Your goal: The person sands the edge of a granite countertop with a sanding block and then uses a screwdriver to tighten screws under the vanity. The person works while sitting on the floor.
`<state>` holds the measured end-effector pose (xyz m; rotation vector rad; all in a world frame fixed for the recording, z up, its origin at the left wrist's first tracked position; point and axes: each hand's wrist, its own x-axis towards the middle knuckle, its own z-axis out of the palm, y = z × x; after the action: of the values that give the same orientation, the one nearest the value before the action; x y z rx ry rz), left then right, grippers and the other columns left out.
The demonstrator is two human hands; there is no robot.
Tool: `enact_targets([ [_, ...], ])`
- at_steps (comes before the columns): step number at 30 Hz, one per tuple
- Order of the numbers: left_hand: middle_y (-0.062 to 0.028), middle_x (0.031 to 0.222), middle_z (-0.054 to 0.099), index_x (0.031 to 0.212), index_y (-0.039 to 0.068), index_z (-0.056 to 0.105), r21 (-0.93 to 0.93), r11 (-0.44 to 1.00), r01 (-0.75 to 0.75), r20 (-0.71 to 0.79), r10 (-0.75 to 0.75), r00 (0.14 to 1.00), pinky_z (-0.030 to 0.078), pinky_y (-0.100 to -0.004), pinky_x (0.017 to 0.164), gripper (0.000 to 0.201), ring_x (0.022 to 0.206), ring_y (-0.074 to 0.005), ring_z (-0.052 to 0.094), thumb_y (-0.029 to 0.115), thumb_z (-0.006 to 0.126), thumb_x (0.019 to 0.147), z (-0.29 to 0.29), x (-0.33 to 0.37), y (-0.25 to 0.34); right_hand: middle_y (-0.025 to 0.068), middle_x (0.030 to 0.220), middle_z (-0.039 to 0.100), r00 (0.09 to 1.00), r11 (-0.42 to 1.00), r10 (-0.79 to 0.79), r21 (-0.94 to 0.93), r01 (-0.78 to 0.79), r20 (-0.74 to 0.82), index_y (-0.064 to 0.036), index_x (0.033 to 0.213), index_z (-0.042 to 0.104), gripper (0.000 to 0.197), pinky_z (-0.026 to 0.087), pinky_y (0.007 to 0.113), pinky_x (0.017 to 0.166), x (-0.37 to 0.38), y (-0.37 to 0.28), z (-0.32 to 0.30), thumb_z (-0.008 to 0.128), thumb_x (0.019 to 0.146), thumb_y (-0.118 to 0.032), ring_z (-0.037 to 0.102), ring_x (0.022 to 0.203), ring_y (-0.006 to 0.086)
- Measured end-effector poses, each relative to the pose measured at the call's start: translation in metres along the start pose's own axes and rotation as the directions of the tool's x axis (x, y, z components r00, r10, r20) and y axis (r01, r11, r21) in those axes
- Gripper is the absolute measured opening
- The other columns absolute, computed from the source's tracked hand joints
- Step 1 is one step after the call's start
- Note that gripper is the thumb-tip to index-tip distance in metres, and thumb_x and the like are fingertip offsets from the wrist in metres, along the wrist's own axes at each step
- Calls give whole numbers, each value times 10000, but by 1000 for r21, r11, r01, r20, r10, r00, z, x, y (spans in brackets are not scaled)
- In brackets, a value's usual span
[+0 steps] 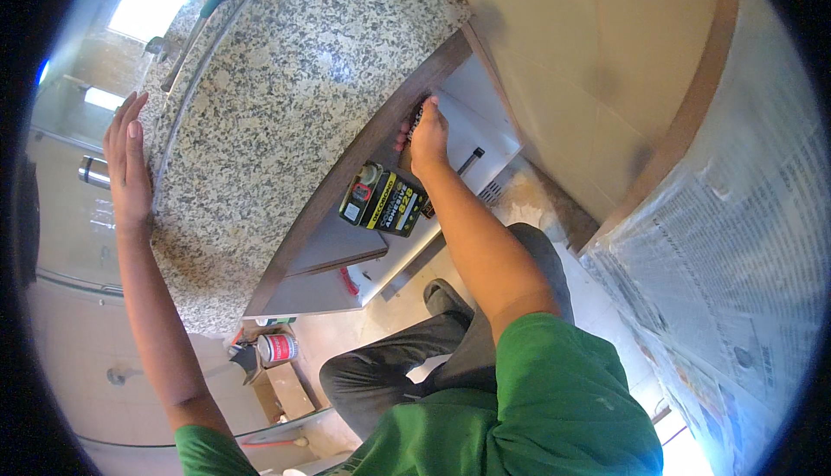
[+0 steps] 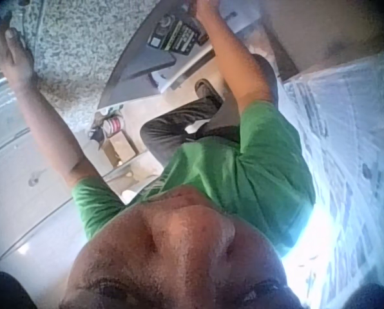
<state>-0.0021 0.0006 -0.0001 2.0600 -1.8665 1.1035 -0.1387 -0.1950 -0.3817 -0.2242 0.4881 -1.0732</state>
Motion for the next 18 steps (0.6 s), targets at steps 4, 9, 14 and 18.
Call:
enact_targets([
  [4, -162, 1483, 523, 1371, 75, 623, -6, 1000, -4, -8, 4, 1000, 228, -459, 1223, 575, 1427, -331, 376, 463, 304, 1092, 1, 1, 2, 74, 653, 543, 999, 999, -38, 13, 38, 5, -89, 964, 537, 452, 443, 396, 436, 3, 2, -2, 382, 1079, -497, 529, 493, 221],
  [9, -164, 1482, 524, 1368, 78, 627, -31, 999, -26, -14, 25, 1000, 227, -458, 1226, 573, 1426, -329, 388, 460, 300, 1093, 1, 0, 2, 70, 676, 523, 998, 997, -40, 64, 43, -42, -90, 967, 519, 438, 409, 392, 421, 2, 3, 4, 380, 1082, -489, 485, 484, 210],
  [14, -159, 1485, 524, 1364, 86, 632, 1, 1000, -6, -11, 6, 1000, 229, -459, 1228, 579, 1429, -327, 382, 469, 294, 1092, 0, -2, 2, 68, 692, 512, 998, 998, 9, 59, -5, -65, -84, 970, 517, 438, 396, 388, 429, -2, -2, 11, 363, 1088, -477, 466, 499, 204],
  [18, -155, 1487, 525, 1362, 90, 636, 1, 1000, -21, -20, 21, 1000, 234, -460, 1227, 579, 1430, -329, 378, 471, 294, 1091, 0, -2, 0, 75, 716, 502, 997, 999, -5, 32, 7, -82, -85, 974, 492, 461, 390, 396, 446, 6, 0, 11, 397, 1065, -526, 471, 506, 211],
])
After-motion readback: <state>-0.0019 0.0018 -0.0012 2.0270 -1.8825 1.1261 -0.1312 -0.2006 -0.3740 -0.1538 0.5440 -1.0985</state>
